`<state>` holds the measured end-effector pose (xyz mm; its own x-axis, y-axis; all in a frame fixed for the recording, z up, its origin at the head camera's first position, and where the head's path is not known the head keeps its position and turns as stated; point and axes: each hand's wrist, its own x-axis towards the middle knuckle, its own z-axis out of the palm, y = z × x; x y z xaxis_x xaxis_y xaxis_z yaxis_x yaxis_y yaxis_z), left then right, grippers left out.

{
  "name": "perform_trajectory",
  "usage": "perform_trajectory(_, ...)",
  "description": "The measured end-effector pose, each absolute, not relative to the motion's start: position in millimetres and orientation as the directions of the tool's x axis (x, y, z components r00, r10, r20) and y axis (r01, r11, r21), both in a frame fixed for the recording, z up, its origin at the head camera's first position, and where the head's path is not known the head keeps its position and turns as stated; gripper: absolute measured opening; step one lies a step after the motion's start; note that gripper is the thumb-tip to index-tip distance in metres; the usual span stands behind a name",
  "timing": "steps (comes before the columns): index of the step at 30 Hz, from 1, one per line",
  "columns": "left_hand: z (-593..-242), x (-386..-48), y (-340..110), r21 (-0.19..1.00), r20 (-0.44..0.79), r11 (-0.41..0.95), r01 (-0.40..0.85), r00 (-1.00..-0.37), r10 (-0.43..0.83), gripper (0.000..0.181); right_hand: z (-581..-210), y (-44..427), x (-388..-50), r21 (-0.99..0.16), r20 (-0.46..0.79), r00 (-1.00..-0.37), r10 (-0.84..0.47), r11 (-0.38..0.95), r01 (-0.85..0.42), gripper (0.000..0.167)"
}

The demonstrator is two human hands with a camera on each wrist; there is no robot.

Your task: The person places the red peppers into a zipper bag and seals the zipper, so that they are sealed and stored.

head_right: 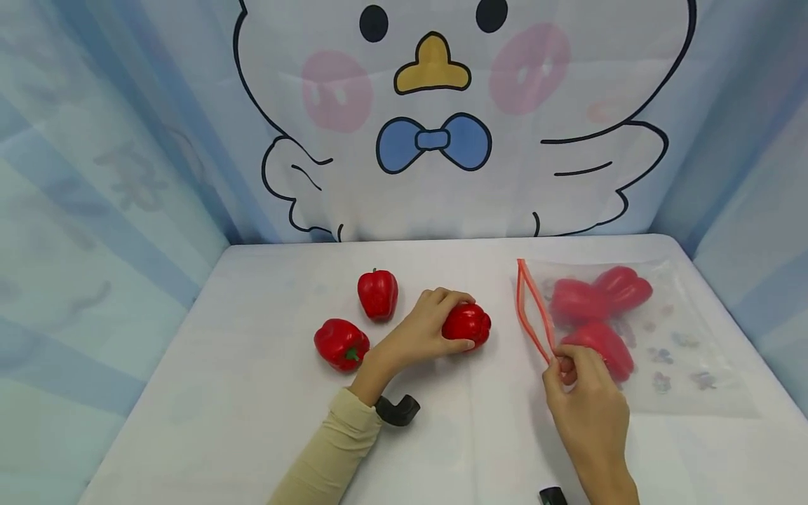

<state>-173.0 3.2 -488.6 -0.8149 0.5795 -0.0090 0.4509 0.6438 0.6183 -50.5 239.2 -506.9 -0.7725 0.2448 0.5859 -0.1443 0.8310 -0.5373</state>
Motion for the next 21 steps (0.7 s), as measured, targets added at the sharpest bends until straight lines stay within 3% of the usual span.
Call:
perform_trajectory(13, -492.6, -166.2, 23.2, 0.679, -0.005, 0.574, 0.457, -0.779, 0.627, 0.064, -501.6, 243.5, -51.4, -0.541, 0.570, -0.789, 0.229, 0.827, -0.151, 0.018)
perform_trajectory(21, -488.8, -169.7, 14.8, 0.694, -0.064, 0.561, 0.452, -0.736, 0.674, 0.071, -502.1, 238.1, -49.9, -0.568, 0.557, -0.793, 0.248, 0.810, -0.146, 0.017)
